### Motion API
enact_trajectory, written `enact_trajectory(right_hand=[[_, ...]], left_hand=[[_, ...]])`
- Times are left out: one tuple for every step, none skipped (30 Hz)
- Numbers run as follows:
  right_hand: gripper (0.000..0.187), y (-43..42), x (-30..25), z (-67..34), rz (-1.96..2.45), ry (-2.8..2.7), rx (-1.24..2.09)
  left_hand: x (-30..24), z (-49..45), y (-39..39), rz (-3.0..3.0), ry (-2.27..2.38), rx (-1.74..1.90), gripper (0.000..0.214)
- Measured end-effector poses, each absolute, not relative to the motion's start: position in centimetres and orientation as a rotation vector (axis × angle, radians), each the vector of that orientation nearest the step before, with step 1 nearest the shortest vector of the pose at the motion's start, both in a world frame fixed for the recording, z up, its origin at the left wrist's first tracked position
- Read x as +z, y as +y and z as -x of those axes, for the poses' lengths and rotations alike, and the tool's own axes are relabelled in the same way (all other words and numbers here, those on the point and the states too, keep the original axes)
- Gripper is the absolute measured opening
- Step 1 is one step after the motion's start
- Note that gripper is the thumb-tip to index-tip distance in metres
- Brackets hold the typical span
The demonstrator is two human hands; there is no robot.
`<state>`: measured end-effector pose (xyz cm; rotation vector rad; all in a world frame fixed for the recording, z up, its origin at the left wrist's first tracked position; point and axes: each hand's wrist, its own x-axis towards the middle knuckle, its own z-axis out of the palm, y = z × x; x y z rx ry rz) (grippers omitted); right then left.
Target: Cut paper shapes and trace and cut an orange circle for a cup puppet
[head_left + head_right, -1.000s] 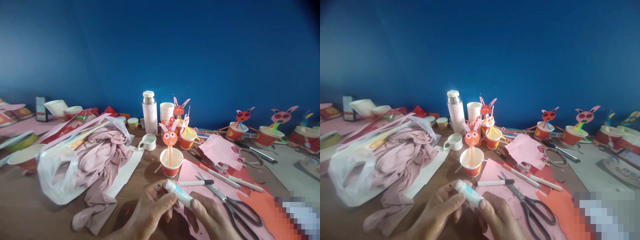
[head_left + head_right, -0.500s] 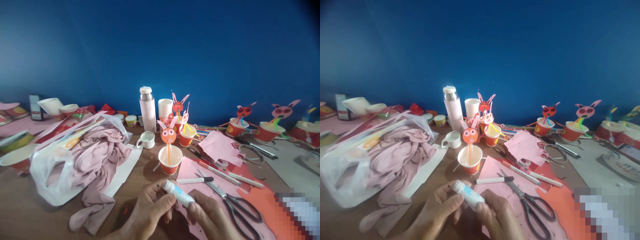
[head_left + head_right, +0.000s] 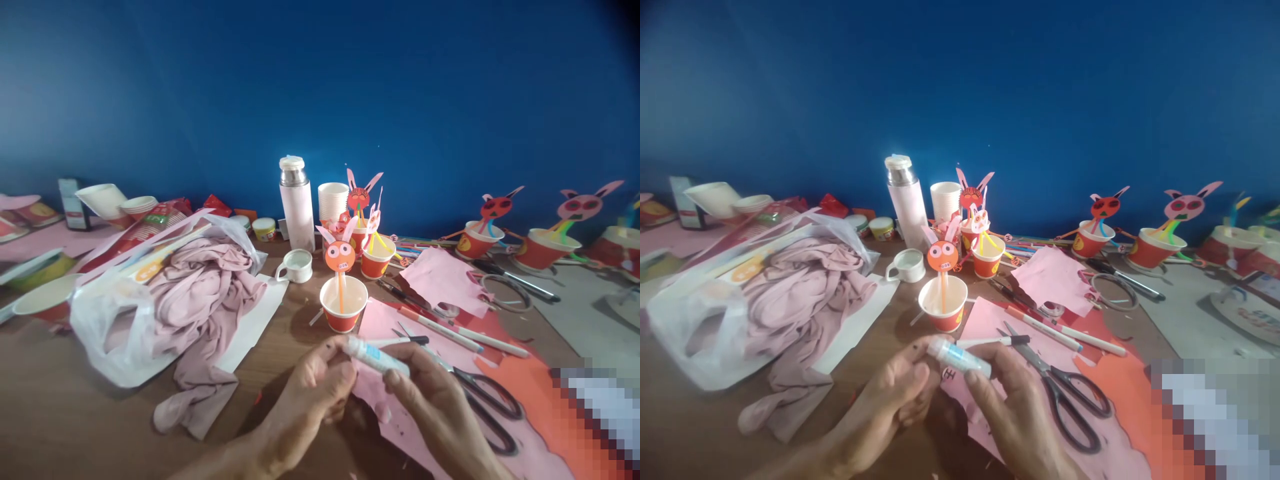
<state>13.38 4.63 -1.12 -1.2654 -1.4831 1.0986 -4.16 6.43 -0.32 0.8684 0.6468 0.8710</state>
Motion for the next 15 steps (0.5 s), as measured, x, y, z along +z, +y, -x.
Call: enact_trajectory(right_hand=[[0.024, 4.6, -1.1, -13.5, 1.297, -1.486, 1.003], [0.023, 4.5, -1.0, -13.7, 1.325, -1.491, 0.914], [0.022, 4.5, -0.9, -13.8, 1.349, -1.497, 0.841], [0.021, 4.4, -0.8, -13.9, 1.362, -1.510, 0.784], [0.021, 4.3, -0.8, -14.0, 1.358, -1.537, 0.736], [0.020, 4.2, -0.8, -14.1, 1.342, -1.571, 0.701], [0.020, 4.1, -0.8, -14.2, 1.319, -1.603, 0.676], [0.021, 4.1, -0.8, -14.3, 1.300, -1.632, 0.652], [0.020, 4.0, -0.9, -14.4, 1.290, -1.660, 0.625], [0.020, 3.9, -1.0, -14.5, 1.289, -1.688, 0.599], [0.019, 3.9, -1.1, -14.6, 1.291, -1.720, 0.575], [0.018, 3.8, -1.2, -14.6, 1.294, -1.757, 0.555], [0.018, 3.8, -1.3, -14.7, 1.293, -1.801, 0.530], [0.018, 3.8, -1.4, -14.8, 1.292, -1.843, 0.500], [0.018, 3.7, -1.6, -14.8, 1.290, -1.874, 0.465]], left_hand=[[-0.2, 4.3, 6.5, -0.813, 0.655, 0.882, 0.035], [0.0, 4.4, 6.5, -0.744, 0.681, 0.896, 0.034], [0.2, 4.5, 6.6, -0.671, 0.712, 0.903, 0.032], [0.3, 4.5, 6.6, -0.611, 0.736, 0.898, 0.030], [0.5, 4.6, 6.7, -0.572, 0.751, 0.892, 0.027], [0.5, 4.6, 6.8, -0.556, 0.755, 0.888, 0.024], [0.5, 4.6, 6.8, -0.561, 0.759, 0.891, 0.020], [0.4, 4.6, 6.8, -0.576, 0.763, 0.903, 0.018], [0.3, 4.6, 6.8, -0.598, 0.768, 0.917, 0.016], [0.1, 4.6, 6.8, -0.623, 0.775, 0.935, 0.015], [-0.1, 4.6, 6.8, -0.657, 0.782, 0.952, 0.015], [-0.4, 4.6, 6.8, -0.702, 0.789, 0.967, 0.017], [-0.5, 4.6, 6.7, -0.755, 0.794, 0.978, 0.020], [-0.7, 4.6, 6.7, -0.810, 0.798, 0.988, 0.023], [-0.7, 4.6, 6.7, -0.859, 0.800, 0.999, 0.026]])
